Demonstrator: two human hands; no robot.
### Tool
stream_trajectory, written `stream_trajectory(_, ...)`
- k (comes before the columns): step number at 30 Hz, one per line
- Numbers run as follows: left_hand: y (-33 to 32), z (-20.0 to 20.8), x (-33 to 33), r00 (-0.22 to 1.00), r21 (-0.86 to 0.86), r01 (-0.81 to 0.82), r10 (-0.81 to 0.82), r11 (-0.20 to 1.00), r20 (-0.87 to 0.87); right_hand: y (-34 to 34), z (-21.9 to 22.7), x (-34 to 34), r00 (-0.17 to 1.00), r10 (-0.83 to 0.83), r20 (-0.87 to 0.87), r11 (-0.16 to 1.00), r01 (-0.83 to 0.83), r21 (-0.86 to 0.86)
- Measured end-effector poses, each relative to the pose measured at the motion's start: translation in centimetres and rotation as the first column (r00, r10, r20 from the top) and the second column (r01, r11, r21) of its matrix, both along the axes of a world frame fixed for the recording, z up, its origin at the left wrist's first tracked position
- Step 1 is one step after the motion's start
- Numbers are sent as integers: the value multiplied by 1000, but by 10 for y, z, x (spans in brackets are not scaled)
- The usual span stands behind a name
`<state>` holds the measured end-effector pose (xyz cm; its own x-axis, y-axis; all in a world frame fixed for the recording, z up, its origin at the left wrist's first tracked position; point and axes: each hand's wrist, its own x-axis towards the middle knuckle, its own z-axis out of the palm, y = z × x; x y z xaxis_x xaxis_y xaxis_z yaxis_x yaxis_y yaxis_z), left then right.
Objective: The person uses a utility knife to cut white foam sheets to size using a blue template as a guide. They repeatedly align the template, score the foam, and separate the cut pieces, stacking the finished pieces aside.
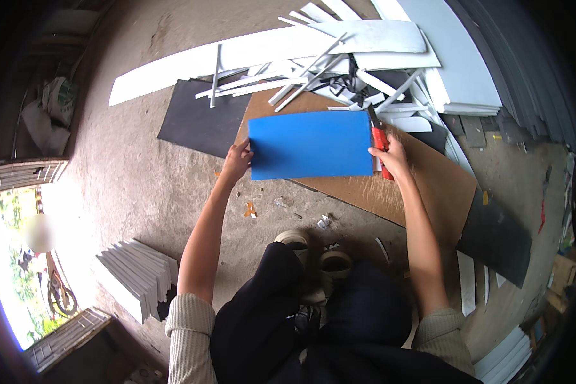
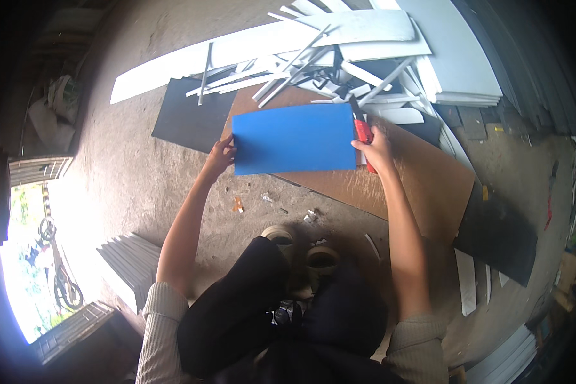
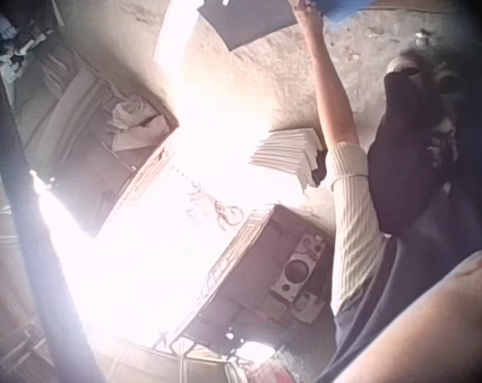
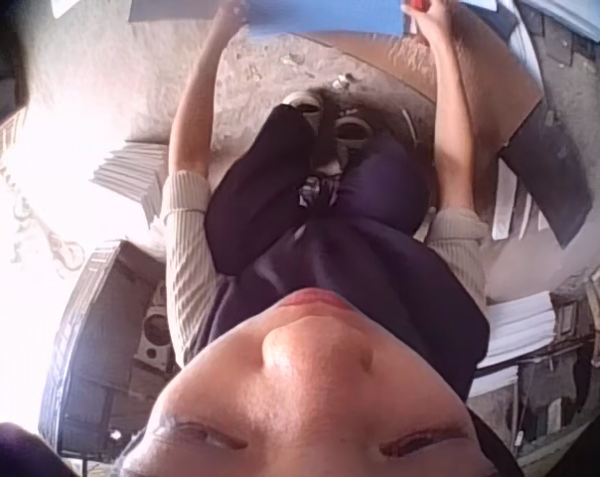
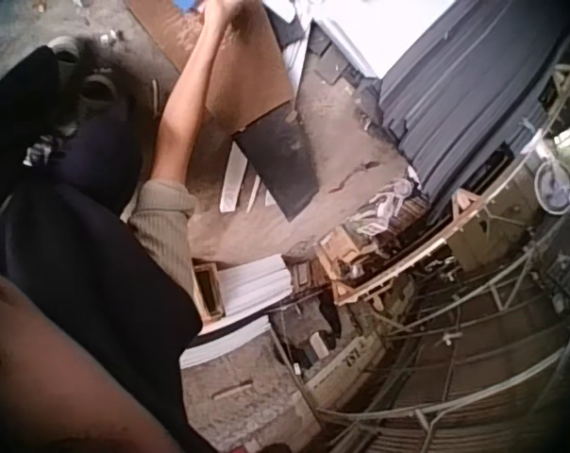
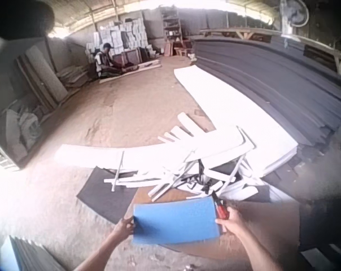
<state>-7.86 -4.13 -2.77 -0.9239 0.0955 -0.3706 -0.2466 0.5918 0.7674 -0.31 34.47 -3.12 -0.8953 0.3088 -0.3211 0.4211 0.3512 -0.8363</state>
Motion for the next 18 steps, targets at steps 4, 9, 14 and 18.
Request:
stream_trajectory(4,-11,-12,-10,996,-116,91,-93,989,-16,2,-16,-5,999,2,-48,1000,-2,-9)
stream_trajectory(9,2,10,4,991,-238,-30,-2,971,-131,-2,-5,-1,999,40,-6,987,-41,-155)
stream_trajectory(14,8,23,25,934,-49,-308,292,950,-205,-12,6,4,998,50,28,990,-46,-135)
stream_trajectory(18,12,18,41,866,150,-434,457,888,-201,7,16,22,990,-131,-44,978,122,-171)
